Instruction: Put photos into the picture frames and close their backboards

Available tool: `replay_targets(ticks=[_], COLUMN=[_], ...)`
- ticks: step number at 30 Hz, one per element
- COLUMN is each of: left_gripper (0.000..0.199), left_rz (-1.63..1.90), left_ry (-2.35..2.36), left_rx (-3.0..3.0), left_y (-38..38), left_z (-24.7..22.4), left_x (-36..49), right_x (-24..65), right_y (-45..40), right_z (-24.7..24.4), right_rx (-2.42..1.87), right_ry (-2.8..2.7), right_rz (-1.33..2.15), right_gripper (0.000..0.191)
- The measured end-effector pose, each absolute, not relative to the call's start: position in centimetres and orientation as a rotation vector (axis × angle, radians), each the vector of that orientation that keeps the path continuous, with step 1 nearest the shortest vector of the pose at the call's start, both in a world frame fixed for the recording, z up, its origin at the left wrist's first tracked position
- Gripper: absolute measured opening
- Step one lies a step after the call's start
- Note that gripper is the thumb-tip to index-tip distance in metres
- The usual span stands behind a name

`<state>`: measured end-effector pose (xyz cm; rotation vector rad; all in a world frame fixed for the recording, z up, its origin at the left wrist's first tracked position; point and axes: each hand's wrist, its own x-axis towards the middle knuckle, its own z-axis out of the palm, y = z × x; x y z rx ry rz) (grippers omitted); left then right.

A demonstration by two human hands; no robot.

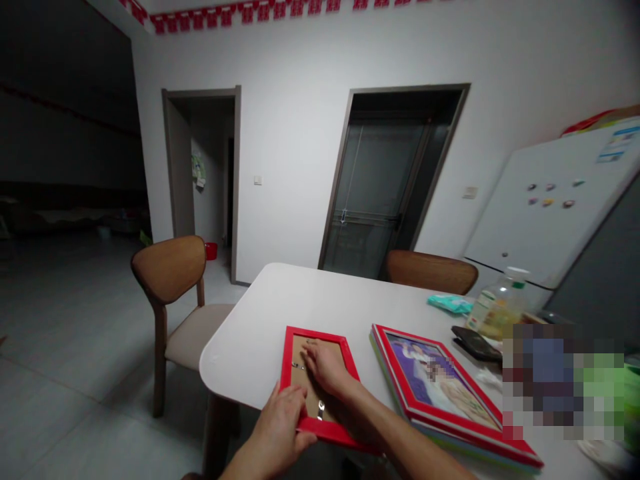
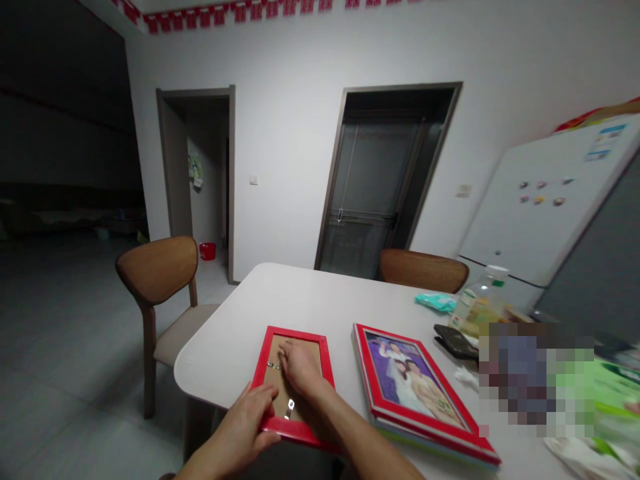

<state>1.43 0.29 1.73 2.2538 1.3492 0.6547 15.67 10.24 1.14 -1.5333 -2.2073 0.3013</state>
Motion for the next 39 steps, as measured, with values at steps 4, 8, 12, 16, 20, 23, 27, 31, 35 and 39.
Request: replay_targets(ticks=[4, 8, 12, 16, 20, 23, 27, 31, 35, 39], left_gripper=[0.058, 0.057, 0.061, 0.062, 0.061, 0.052, 0.056, 0.042, 0.025, 0.043], left_rz=[0.599, 0.615, 0.642, 0.563, 0.436, 0.35, 0.484, 1.115, 1.544, 1.608], left_ry=[1.372, 1.366, 1.382, 1.454, 1.41, 1.324, 1.321, 1.235, 0.993, 0.745], left_rx=[2.266, 2.267, 2.27, 2.276, 2.397, 2.44, 2.37, 2.03, 1.407, 1.158], left_y=[0.3, 0.3, 0.1, 0.0, 0.4, 0.9, 1.2, 1.3, 1.2, 1.4], left_z=[1.8, 1.5, 1.3, 1.9, 1.8, 1.0, 1.3, 5.1, 9.2, 10.4], left_x=[1.5, 1.6, 1.6, 2.1, 4.4, 6.1, 5.7, 4.6, 6.5, 9.5], right_x=[16.6, 16.6, 16.3, 16.5, 17.2, 18.6, 21.0, 20.7, 17.3, 18.6], right_y=[12.6, 14.6, 15.8, 16.0, 15.2, 13.7, 10.4, 6.4, 3.5, 2.7], right_z=[1.1, 0.4, -0.1, 0.4, 1.2, 1.8, 2.9, 3.1, 2.4, 4.0], right_rx=[-1.707, -1.884, -2.001, -1.966, -1.808, -1.677, -1.512, -1.256, -1.015, -0.813], right_ry=[-2.055, -1.924, -1.818, -1.749, -1.715, -1.697, -1.498, -0.996, -0.834, -0.855], right_rz=[0.252, 0.253, 0.268, 0.286, 0.362, 0.46, 0.568, 0.88, 1.361, 1.24], right_gripper=[0.028, 0.024, 0.028, 0.025, 0.031, 0.029, 0.034, 0.037, 0.042, 0.034])
